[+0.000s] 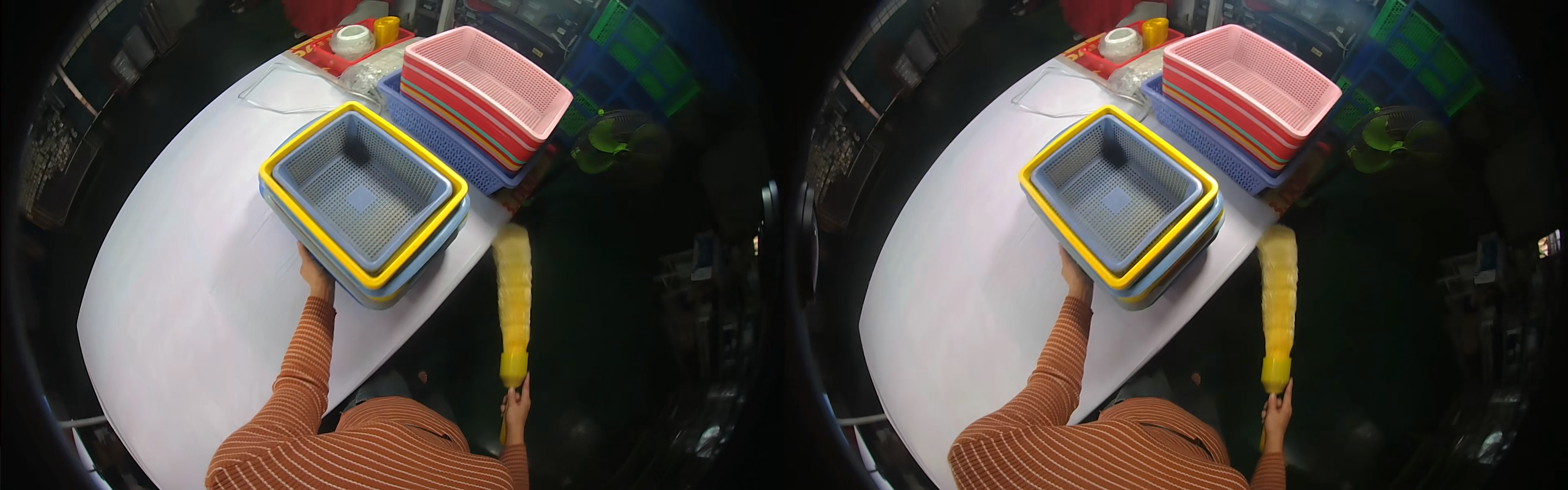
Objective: The person uses a yellow duster to clean multiple tables and surfaces in a warehouse. They move items such as plastic baskets, a pouch, and cardboard boxes to reach the surfaces, then dust the areas and replace the items.
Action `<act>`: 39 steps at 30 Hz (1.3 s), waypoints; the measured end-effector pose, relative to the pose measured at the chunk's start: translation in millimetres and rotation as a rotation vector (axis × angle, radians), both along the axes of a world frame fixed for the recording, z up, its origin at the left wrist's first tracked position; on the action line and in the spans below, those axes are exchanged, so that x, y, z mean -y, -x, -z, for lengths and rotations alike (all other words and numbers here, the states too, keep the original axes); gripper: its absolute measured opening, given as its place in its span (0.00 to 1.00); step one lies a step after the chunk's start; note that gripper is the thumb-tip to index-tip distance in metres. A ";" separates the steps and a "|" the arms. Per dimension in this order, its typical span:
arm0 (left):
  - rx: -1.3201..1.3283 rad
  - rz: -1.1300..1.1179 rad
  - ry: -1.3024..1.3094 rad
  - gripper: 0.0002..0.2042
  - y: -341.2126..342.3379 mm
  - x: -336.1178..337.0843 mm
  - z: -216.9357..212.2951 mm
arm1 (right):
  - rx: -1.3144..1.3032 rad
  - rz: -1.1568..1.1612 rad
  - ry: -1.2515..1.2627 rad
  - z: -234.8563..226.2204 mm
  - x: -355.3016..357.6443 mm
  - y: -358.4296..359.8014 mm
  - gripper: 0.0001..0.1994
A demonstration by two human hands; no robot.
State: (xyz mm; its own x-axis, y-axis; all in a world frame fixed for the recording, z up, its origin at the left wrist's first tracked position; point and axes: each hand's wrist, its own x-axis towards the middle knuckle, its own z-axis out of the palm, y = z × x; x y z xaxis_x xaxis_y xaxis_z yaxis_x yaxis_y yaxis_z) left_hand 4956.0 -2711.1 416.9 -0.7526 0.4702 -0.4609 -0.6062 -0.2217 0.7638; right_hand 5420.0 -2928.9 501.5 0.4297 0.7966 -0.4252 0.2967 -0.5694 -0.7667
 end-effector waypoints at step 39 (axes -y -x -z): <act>-0.942 2.371 0.093 0.24 -683.8 455.3 147.2 | -0.188 1.545 -0.043 82.6 716.7 -115.6 0.24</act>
State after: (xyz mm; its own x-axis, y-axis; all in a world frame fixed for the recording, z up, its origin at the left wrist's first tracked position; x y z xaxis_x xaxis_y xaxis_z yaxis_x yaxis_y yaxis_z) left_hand 5639.7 -3166.4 269.7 0.7322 0.4128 -0.5418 0.5974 -0.0071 0.8019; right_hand 5535.6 -3645.7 419.0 0.7597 -0.3406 -0.5540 -0.6339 -0.1976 -0.7477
